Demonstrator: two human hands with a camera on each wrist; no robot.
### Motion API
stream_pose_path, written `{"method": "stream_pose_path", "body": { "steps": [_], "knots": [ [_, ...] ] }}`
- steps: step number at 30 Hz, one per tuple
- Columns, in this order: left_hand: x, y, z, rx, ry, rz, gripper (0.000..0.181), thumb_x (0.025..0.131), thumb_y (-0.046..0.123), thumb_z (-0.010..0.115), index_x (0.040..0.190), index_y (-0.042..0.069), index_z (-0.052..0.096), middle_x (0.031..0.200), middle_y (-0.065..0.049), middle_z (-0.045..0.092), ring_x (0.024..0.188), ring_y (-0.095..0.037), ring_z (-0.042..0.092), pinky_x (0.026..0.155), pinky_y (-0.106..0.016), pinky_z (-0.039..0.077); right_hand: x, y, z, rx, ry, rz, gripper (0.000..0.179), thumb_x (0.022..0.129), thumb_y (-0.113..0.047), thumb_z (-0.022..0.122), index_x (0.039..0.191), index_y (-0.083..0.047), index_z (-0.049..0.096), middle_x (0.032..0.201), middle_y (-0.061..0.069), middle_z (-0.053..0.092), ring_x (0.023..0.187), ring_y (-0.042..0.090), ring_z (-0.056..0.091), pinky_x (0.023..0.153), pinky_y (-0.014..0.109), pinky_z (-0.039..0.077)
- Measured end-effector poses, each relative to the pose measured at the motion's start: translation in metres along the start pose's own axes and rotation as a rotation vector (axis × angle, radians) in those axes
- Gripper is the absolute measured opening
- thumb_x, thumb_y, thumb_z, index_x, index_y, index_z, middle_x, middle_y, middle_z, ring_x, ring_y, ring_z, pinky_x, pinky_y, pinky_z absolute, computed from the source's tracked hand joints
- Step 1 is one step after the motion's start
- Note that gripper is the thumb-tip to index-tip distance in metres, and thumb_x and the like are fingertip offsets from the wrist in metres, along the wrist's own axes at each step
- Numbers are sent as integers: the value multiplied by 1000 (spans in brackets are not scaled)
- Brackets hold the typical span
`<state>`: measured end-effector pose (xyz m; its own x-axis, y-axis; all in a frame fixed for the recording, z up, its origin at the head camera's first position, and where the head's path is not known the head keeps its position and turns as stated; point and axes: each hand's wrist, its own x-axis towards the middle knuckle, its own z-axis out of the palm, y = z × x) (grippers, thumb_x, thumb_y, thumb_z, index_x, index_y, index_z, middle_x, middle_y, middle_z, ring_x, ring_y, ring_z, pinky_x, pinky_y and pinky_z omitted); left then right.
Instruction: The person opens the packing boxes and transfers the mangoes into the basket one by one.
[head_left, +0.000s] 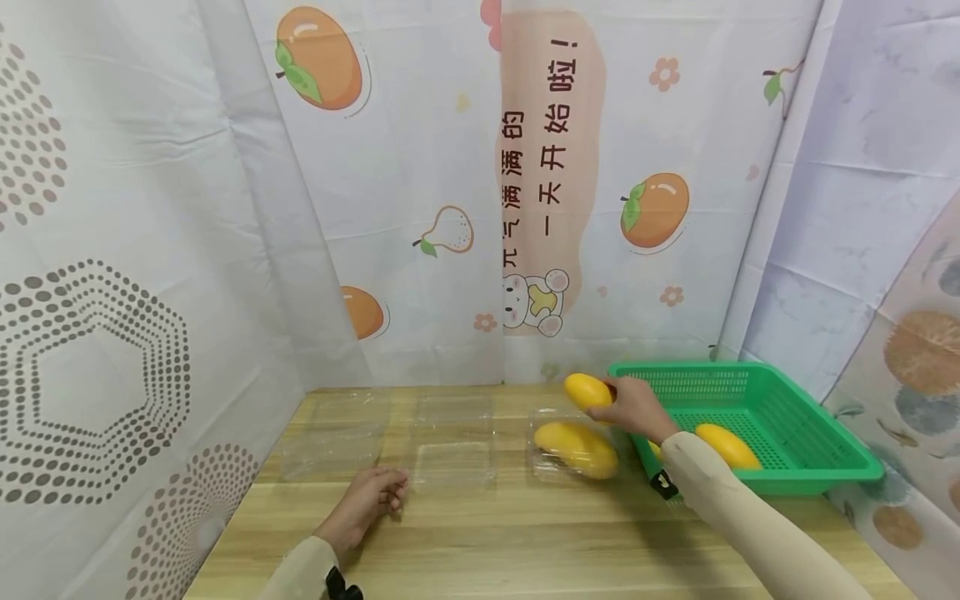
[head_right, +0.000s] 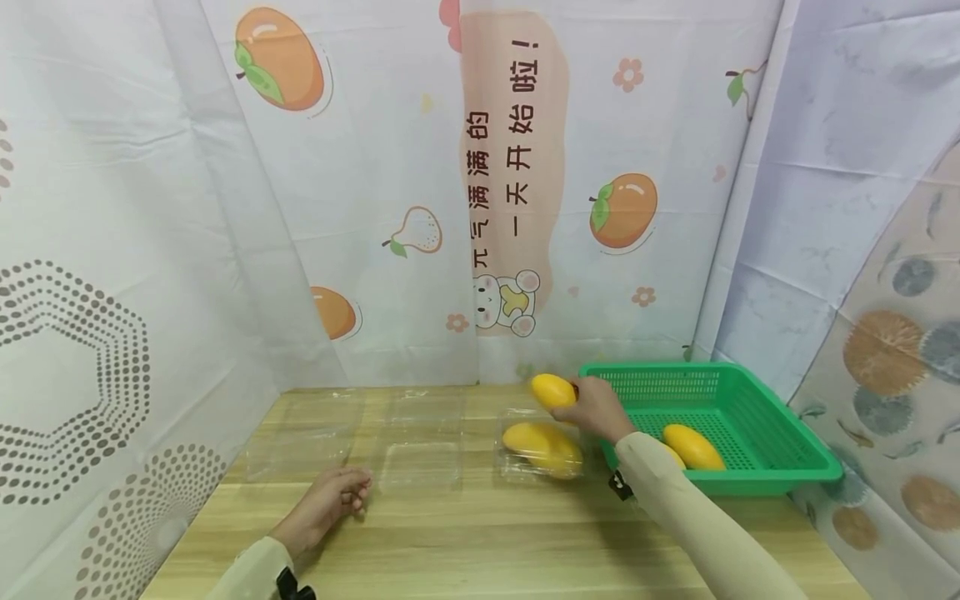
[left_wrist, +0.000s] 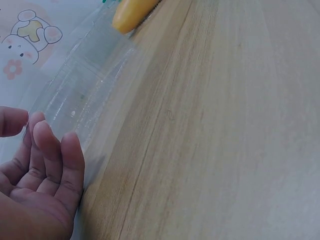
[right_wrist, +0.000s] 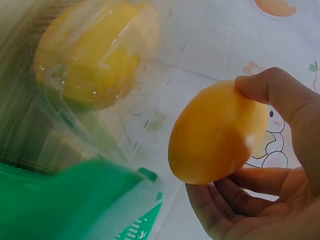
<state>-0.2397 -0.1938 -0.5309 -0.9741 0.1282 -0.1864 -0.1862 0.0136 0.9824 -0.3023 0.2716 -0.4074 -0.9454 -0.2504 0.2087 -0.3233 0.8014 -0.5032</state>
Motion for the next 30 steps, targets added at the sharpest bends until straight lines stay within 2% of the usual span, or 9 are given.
{"method": "stream_pose_path", "body": {
  "steps": [9, 15, 23, 30],
  "knots": [
    [-1, 2, 0, 6, 4, 3, 28, 103, 20, 62, 104, -7, 63, 85, -6, 63, 72, -14, 55, 68, -30, 55, -3, 4, -9, -17, 32, 8, 26, 85, -25, 81, 94, -5, 68, 74, 4, 57, 63, 19, 49, 58, 34, 43],
    [-1, 2, 0, -2, 1, -5, 27, 103, 21, 62, 103, -6, 63, 84, -6, 63, 72, -14, 56, 70, -31, 56, -4, 12, -16, 9, 30, 47, 29, 86, -26, 81, 98, -4, 68, 74, 5, 58, 63, 19, 50, 57, 33, 44],
    [-1, 1, 0, 1, -7, -2, 28, 104, 21, 62, 104, -7, 63, 84, -5, 62, 72, -15, 56, 72, -33, 57, -7, 17, -24, 20, 30, 79, 43, 87, -32, 80, 111, 2, 68, 81, 6, 62, 66, 20, 52, 58, 34, 45],
    [0, 0, 0, 3, 6, -4, 28, 103, 21, 63, 102, -6, 63, 84, -5, 62, 72, -15, 57, 73, -34, 57, -13, 21, -32, 33, 27, 97, 43, 89, -32, 79, 113, 2, 68, 82, 7, 63, 65, 21, 52, 58, 35, 46]
  ]
}}
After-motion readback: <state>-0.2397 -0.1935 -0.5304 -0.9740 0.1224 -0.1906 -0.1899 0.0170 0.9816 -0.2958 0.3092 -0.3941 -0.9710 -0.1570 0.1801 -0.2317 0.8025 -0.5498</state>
